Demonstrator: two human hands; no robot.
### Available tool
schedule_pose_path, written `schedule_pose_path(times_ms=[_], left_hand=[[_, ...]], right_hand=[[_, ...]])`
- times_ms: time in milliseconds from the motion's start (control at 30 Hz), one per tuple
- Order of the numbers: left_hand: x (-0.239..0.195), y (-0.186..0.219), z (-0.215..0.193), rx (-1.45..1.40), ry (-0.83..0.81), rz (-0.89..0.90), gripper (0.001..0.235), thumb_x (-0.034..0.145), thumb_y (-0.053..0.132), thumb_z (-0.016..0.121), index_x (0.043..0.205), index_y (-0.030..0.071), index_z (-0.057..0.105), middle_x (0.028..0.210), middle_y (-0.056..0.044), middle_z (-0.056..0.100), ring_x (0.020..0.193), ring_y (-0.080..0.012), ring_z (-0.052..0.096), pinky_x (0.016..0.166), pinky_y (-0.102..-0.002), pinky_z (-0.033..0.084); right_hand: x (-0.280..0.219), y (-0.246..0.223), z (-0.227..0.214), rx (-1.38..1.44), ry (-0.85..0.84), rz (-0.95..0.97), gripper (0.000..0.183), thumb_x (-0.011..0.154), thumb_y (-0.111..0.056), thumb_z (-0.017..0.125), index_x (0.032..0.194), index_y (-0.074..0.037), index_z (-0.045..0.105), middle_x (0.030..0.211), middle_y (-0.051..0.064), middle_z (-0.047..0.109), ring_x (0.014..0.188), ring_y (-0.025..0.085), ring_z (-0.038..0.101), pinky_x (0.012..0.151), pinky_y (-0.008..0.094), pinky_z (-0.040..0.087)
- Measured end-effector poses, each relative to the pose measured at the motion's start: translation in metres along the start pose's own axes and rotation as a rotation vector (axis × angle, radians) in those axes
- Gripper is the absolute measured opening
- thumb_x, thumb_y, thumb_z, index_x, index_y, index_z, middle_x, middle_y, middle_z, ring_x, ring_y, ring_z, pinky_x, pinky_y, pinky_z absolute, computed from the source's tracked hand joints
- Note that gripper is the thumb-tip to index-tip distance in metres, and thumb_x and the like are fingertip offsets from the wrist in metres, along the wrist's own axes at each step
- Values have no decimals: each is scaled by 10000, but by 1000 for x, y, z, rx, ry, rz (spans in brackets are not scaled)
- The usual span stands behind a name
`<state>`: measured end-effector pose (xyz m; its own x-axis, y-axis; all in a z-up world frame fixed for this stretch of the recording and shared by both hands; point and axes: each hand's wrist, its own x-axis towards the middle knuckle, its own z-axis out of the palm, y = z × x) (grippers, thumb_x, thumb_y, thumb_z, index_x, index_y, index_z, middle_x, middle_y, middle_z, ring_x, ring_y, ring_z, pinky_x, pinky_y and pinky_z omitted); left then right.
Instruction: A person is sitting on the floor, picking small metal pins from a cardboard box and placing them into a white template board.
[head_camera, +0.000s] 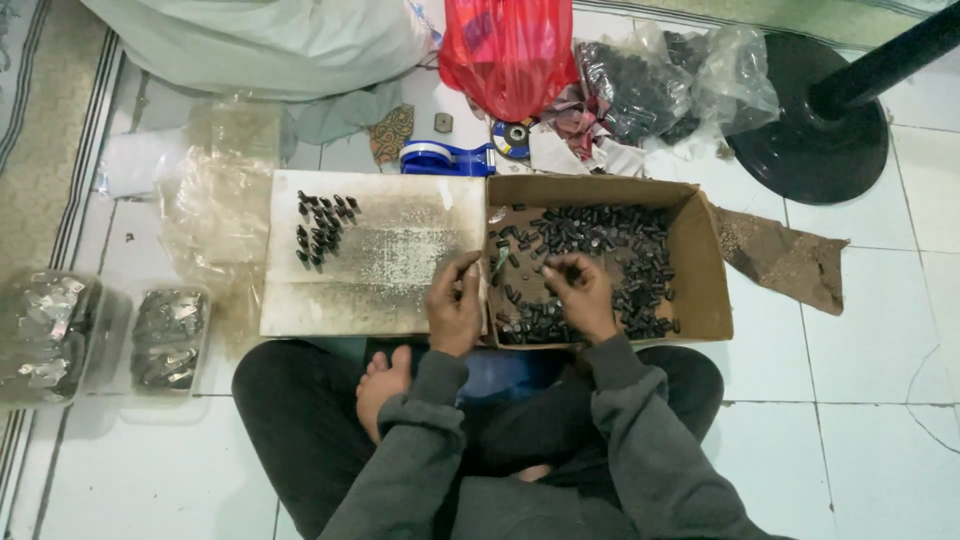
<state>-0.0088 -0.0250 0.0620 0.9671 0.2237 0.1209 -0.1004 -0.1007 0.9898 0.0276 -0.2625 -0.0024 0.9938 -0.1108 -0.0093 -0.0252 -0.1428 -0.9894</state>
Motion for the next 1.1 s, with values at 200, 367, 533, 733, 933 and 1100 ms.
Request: schedule_pose_path(times_ms=[200, 367, 533, 733, 933, 1100], left_hand=[[-10, -20, -22, -402, 32, -192, 198, 1002, 95, 793, 1159, -7, 729, 1060, -200, 781, 940, -254, 771, 692, -334, 669], [-14, -8, -28, -486, 56, -134, 179, 978, 36, 801, 1143, -32, 782, 1086, -250, 799, 984, -273, 788, 748, -365, 689], [-15, 9, -34, -503, 82, -37, 160, 962, -4, 803, 1119, -33, 789, 1072, -238, 808, 989, -278, 792, 747, -375, 698], [-19, 14, -33, -446, 136, 82, 131, 950, -11, 815, 1075, -49, 797, 1051, -243, 809, 1022, -302, 782, 732, -369, 688], [-23, 18, -32, -402, 158, 132, 119, 1000, -23, 747, 1106, -71, 774, 1051, -266, 774, 1041, -431, 756, 713, -421, 727], [-23, 22, -35, -390, 148, 83, 92, 964, -15, 796, 1040, -67, 791, 1020, -257, 791, 973, -328, 789, 680, -371, 697]], right_hand=[[-28, -32, 62, 195, 33, -10, 209, 925, -28, 867, 1101, 36, 776, 874, 172, 765, 832, 189, 750, 671, 353, 643], [-43, -78, 90, 210, 54, -41, 191, 909, -17, 876, 1059, 65, 792, 854, 228, 782, 806, 209, 763, 622, 345, 634], [-54, -91, 102, 226, 67, -34, 209, 867, 2, 904, 1034, 78, 802, 833, 265, 784, 731, 228, 774, 574, 328, 638], [-63, -91, 110, 201, 126, -68, 187, 881, 5, 895, 1047, 49, 821, 832, 281, 791, 730, 279, 802, 586, 357, 663], [-63, -91, 111, 195, 132, -74, 171, 878, 30, 884, 1031, 58, 814, 830, 292, 787, 728, 284, 797, 587, 367, 646], [-57, -90, 99, 97, -4, -44, 143, 882, 38, 873, 1020, 47, 836, 837, 278, 788, 777, 300, 795, 588, 386, 648]])
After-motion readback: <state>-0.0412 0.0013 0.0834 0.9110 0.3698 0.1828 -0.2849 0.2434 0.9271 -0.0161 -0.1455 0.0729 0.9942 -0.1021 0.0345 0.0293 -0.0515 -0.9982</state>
